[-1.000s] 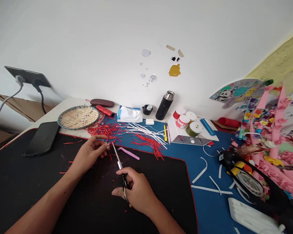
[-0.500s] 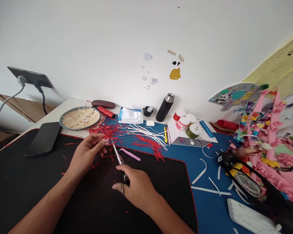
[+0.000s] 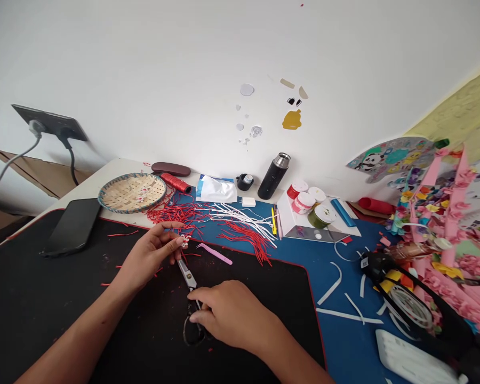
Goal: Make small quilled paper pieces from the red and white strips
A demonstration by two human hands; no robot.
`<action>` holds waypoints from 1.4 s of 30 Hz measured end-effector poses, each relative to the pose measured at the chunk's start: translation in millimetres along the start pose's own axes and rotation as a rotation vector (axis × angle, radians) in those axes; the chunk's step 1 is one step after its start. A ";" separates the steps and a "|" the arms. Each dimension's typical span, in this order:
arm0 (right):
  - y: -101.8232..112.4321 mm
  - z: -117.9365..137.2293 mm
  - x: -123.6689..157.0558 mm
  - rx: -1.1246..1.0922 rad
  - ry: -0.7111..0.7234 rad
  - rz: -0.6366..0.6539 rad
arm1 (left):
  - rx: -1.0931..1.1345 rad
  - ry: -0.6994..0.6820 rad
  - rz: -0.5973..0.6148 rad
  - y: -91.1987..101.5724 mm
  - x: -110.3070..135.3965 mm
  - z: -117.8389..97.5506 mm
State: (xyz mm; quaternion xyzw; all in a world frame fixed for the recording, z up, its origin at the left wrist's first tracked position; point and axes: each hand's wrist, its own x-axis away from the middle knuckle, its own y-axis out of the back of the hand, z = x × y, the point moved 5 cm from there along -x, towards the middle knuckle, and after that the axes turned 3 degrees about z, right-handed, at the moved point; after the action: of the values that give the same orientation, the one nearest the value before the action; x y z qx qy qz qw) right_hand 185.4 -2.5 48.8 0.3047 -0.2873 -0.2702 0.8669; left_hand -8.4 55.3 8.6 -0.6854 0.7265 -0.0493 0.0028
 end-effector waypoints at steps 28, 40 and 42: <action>7.1 -43.1 -53.9 -0.819 -0.021 -0.490 | 0.070 0.111 0.322 -23.3 10.4 6.8; -5.5 -47.5 -58.7 -0.873 -0.017 -0.457 | 0.000 0.111 0.310 -28.2 10.4 11.8; -6.8 -48.4 -58.9 -0.882 -0.016 -0.455 | -0.013 0.109 0.291 -26.9 9.6 11.5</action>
State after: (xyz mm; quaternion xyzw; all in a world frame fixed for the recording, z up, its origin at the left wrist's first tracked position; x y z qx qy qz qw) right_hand 175.0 48.8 -6.9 -0.0384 -0.0787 -0.5507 0.8301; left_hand 18.6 43.5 -0.2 -0.5691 0.8176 -0.0807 -0.0337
